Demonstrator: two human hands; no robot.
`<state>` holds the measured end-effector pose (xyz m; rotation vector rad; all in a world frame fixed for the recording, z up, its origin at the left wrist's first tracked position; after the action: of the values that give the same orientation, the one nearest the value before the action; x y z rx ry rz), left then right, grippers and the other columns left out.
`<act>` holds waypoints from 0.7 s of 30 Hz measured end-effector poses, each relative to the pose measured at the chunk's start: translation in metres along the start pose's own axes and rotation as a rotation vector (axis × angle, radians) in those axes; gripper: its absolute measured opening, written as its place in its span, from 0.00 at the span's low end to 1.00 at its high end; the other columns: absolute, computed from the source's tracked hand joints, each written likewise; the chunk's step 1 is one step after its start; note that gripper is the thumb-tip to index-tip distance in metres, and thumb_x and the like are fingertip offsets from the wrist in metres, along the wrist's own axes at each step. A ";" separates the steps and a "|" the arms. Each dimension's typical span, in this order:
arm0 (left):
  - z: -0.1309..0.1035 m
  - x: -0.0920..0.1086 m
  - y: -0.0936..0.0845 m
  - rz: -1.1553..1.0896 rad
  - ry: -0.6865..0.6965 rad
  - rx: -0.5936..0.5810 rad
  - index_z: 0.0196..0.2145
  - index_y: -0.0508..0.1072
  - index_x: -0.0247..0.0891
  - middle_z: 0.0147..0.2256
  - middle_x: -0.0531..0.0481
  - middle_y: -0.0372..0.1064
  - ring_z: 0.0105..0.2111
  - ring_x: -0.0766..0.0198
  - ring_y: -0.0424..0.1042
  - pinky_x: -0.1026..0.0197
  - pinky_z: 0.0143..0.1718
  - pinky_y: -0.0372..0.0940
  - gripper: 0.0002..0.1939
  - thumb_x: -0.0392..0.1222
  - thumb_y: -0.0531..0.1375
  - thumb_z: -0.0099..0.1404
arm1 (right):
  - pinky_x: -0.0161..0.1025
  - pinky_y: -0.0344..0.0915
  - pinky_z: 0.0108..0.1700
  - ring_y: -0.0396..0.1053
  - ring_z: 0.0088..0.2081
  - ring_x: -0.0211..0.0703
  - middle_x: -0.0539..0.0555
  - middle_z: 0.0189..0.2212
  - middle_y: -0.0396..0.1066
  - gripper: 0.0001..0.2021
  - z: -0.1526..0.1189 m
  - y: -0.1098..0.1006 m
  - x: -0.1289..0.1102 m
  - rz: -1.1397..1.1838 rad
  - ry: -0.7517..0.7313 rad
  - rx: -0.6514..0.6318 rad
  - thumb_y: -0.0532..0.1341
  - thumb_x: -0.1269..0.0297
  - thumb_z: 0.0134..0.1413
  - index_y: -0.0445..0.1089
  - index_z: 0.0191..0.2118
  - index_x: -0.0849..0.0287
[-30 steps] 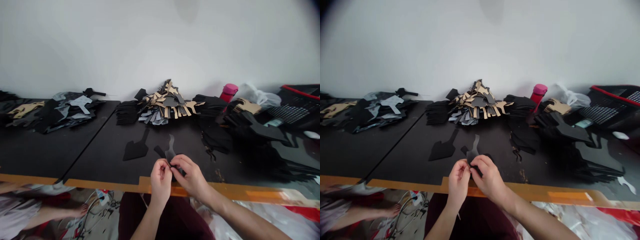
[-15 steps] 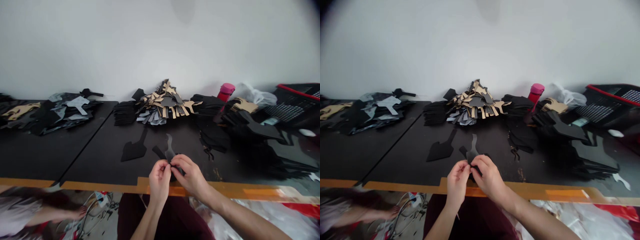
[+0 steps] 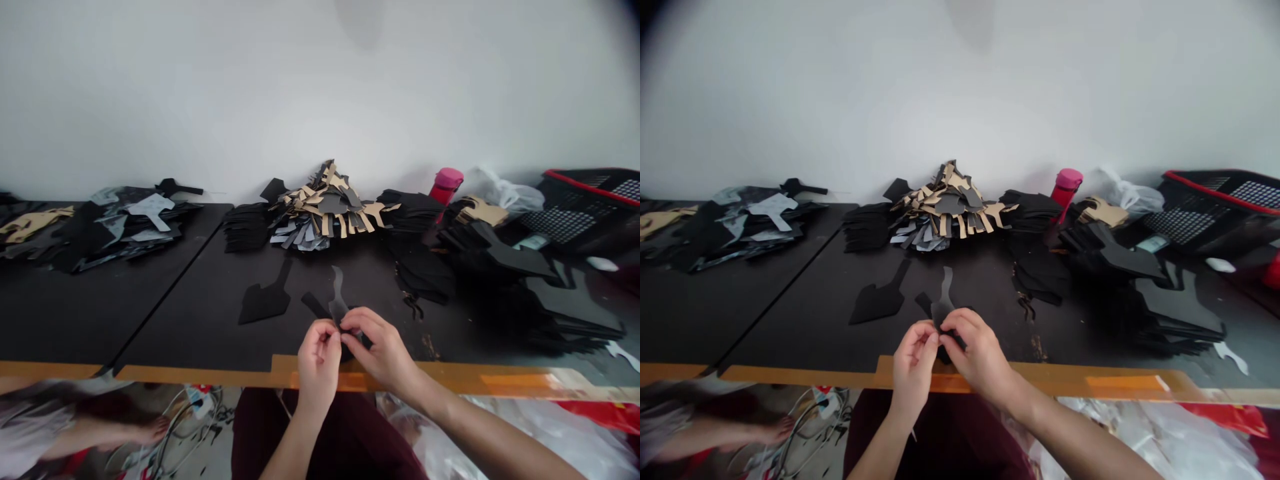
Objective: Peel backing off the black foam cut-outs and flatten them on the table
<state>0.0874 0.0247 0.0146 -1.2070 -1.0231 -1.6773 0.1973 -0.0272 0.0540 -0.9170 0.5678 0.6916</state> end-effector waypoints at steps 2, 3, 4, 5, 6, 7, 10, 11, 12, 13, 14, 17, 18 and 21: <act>-0.001 -0.001 -0.001 -0.012 -0.028 0.020 0.30 0.66 0.35 0.31 0.50 0.65 0.33 0.68 0.67 0.67 0.35 0.63 0.07 0.42 0.57 0.60 | 0.37 0.66 0.42 0.66 0.39 0.39 0.54 0.38 0.67 0.07 0.000 0.000 -0.001 -0.023 -0.011 0.003 0.57 0.75 0.52 0.68 0.37 0.59; -0.001 -0.001 -0.002 -0.011 -0.043 0.028 0.31 0.66 0.35 0.31 0.49 0.65 0.33 0.67 0.67 0.67 0.35 0.63 0.07 0.42 0.58 0.60 | 0.37 0.66 0.42 0.66 0.39 0.39 0.55 0.38 0.67 0.07 0.000 0.001 -0.002 -0.032 -0.018 0.005 0.57 0.75 0.52 0.68 0.37 0.59; -0.001 -0.002 -0.002 -0.010 -0.058 0.036 0.31 0.66 0.35 0.31 0.49 0.65 0.33 0.67 0.67 0.67 0.35 0.63 0.07 0.42 0.58 0.59 | 0.38 0.66 0.42 0.66 0.39 0.40 0.55 0.37 0.67 0.07 0.000 0.001 -0.002 -0.039 -0.023 0.005 0.57 0.75 0.52 0.68 0.37 0.59; -0.001 -0.002 -0.002 -0.009 -0.071 0.044 0.31 0.67 0.35 0.31 0.49 0.65 0.33 0.67 0.67 0.67 0.35 0.63 0.08 0.43 0.58 0.59 | 0.38 0.66 0.42 0.66 0.39 0.40 0.55 0.37 0.67 0.07 -0.001 0.001 -0.002 -0.044 -0.027 0.008 0.57 0.75 0.53 0.68 0.37 0.59; -0.001 -0.003 -0.002 -0.010 -0.080 0.051 0.31 0.67 0.35 0.31 0.49 0.65 0.32 0.66 0.67 0.66 0.35 0.63 0.08 0.43 0.59 0.59 | 0.38 0.66 0.42 0.66 0.39 0.40 0.55 0.37 0.67 0.07 -0.001 0.001 -0.003 -0.048 -0.029 0.011 0.57 0.75 0.53 0.68 0.37 0.60; -0.001 -0.003 -0.002 -0.012 -0.085 0.055 0.30 0.67 0.35 0.31 0.49 0.65 0.32 0.66 0.67 0.66 0.35 0.63 0.09 0.43 0.59 0.58 | 0.38 0.66 0.42 0.66 0.39 0.40 0.55 0.37 0.67 0.07 -0.001 0.001 -0.003 -0.051 -0.030 0.012 0.57 0.75 0.53 0.68 0.38 0.60; -0.001 -0.002 -0.001 -0.016 -0.080 0.046 0.30 0.67 0.35 0.30 0.49 0.65 0.31 0.67 0.66 0.66 0.34 0.63 0.09 0.43 0.59 0.58 | 0.39 0.66 0.42 0.66 0.39 0.41 0.56 0.38 0.66 0.07 -0.001 0.001 -0.002 -0.054 -0.032 0.014 0.57 0.74 0.53 0.67 0.38 0.60; 0.000 -0.002 0.000 -0.014 -0.078 0.038 0.29 0.67 0.34 0.30 0.49 0.65 0.31 0.67 0.66 0.66 0.34 0.63 0.08 0.43 0.59 0.58 | 0.39 0.66 0.42 0.66 0.39 0.41 0.56 0.38 0.66 0.07 -0.001 0.000 -0.002 -0.055 -0.031 0.015 0.57 0.74 0.53 0.67 0.38 0.60; 0.001 -0.001 0.000 -0.013 -0.079 0.034 0.29 0.67 0.34 0.30 0.49 0.65 0.31 0.67 0.66 0.67 0.33 0.63 0.08 0.43 0.59 0.58 | 0.39 0.66 0.42 0.66 0.39 0.41 0.56 0.38 0.66 0.07 -0.001 0.000 -0.001 -0.054 -0.029 0.013 0.57 0.74 0.53 0.67 0.38 0.60; 0.001 -0.001 0.001 -0.013 -0.082 0.034 0.28 0.66 0.34 0.29 0.50 0.65 0.30 0.67 0.66 0.67 0.33 0.63 0.08 0.42 0.59 0.58 | 0.39 0.66 0.42 0.66 0.40 0.41 0.56 0.38 0.67 0.07 -0.001 0.000 -0.001 -0.053 -0.027 0.012 0.57 0.74 0.53 0.67 0.38 0.59; 0.002 -0.001 0.001 -0.014 -0.084 0.037 0.28 0.66 0.34 0.29 0.50 0.64 0.30 0.68 0.66 0.67 0.33 0.63 0.07 0.41 0.59 0.57 | 0.39 0.66 0.43 0.66 0.40 0.41 0.56 0.38 0.67 0.07 -0.001 0.001 0.000 -0.052 -0.025 0.009 0.57 0.74 0.53 0.67 0.38 0.59; 0.003 0.000 0.001 -0.008 -0.074 0.043 0.27 0.65 0.34 0.28 0.51 0.64 0.29 0.69 0.65 0.67 0.32 0.62 0.06 0.39 0.58 0.57 | 0.39 0.66 0.42 0.66 0.40 0.41 0.56 0.38 0.66 0.07 -0.001 0.001 0.000 -0.043 -0.027 0.003 0.56 0.74 0.53 0.67 0.38 0.59; 0.004 0.000 0.002 -0.005 -0.069 0.043 0.27 0.65 0.35 0.28 0.52 0.63 0.28 0.69 0.65 0.68 0.31 0.62 0.05 0.39 0.58 0.57 | 0.38 0.66 0.42 0.66 0.40 0.40 0.56 0.38 0.66 0.07 -0.001 0.001 -0.001 -0.036 -0.029 0.006 0.56 0.75 0.53 0.67 0.38 0.59; 0.005 0.000 0.002 -0.009 -0.067 0.039 0.26 0.63 0.35 0.27 0.53 0.62 0.27 0.70 0.65 0.68 0.30 0.62 0.05 0.37 0.56 0.57 | 0.36 0.66 0.39 0.66 0.37 0.39 0.55 0.36 0.66 0.06 0.000 0.001 -0.003 0.003 -0.016 0.008 0.56 0.74 0.53 0.67 0.37 0.59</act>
<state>0.0908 0.0281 0.0159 -1.2419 -1.0983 -1.6258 0.1950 -0.0275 0.0556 -0.9024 0.5575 0.6988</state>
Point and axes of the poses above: each hand's wrist, its own z-axis towards the middle knuckle, its own y-axis out of the palm, x = y × z, the point moved 5 cm from there along z, towards the middle knuckle
